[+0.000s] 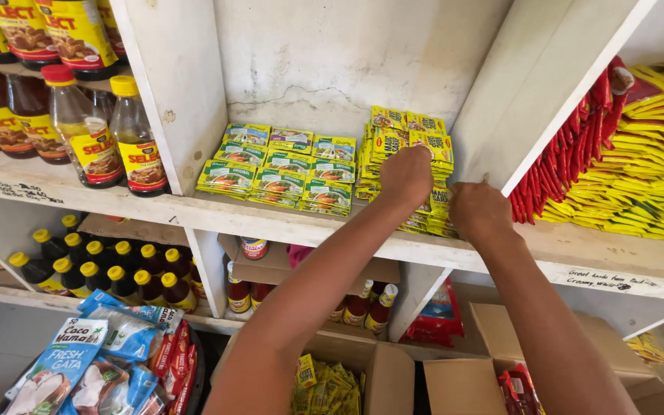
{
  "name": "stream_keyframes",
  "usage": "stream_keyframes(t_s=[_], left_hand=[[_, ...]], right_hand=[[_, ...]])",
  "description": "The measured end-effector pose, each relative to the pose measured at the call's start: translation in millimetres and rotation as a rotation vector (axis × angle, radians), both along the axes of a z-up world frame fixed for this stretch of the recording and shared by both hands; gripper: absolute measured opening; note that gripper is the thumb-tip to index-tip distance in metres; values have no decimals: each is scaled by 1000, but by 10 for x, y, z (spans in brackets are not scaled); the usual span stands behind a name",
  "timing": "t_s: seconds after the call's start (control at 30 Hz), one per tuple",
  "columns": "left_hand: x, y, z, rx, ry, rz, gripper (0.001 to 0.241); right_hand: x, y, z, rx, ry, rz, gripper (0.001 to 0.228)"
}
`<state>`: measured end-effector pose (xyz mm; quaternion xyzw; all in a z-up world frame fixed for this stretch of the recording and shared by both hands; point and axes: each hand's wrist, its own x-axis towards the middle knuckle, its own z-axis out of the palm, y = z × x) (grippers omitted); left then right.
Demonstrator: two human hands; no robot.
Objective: Organizing and stacking seasoning sachets on a store shelf.
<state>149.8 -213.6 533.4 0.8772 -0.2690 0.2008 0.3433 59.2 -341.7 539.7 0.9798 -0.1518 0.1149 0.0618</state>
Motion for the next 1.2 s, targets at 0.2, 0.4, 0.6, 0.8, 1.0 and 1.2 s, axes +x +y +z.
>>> stream_keyframes(t_s=[0.2,0.4,0.6,0.8,1.0,1.2], left_hand=[[-263,324,-210,307,-249,-128,19],[-112,415,-510,206,-221,-126,20],[-91,349,-560,229,-271,-109,14],[-168,394,-424,160,-232,-140,15],[-472,792,-102,-84,-276,-150,15],[-1308,1548,-194,-559,-207,-149,21]], right_hand=[[-20,120,-29,48,17,23,37],[-28,130,-60,25,68,41,39],[-65,217,-4,24,92,30,39],[-112,173,-46,23,-16,68,39],[-686,505,100,129,-460,275,32],[-1314,1191,-474,628,-516,302,27]])
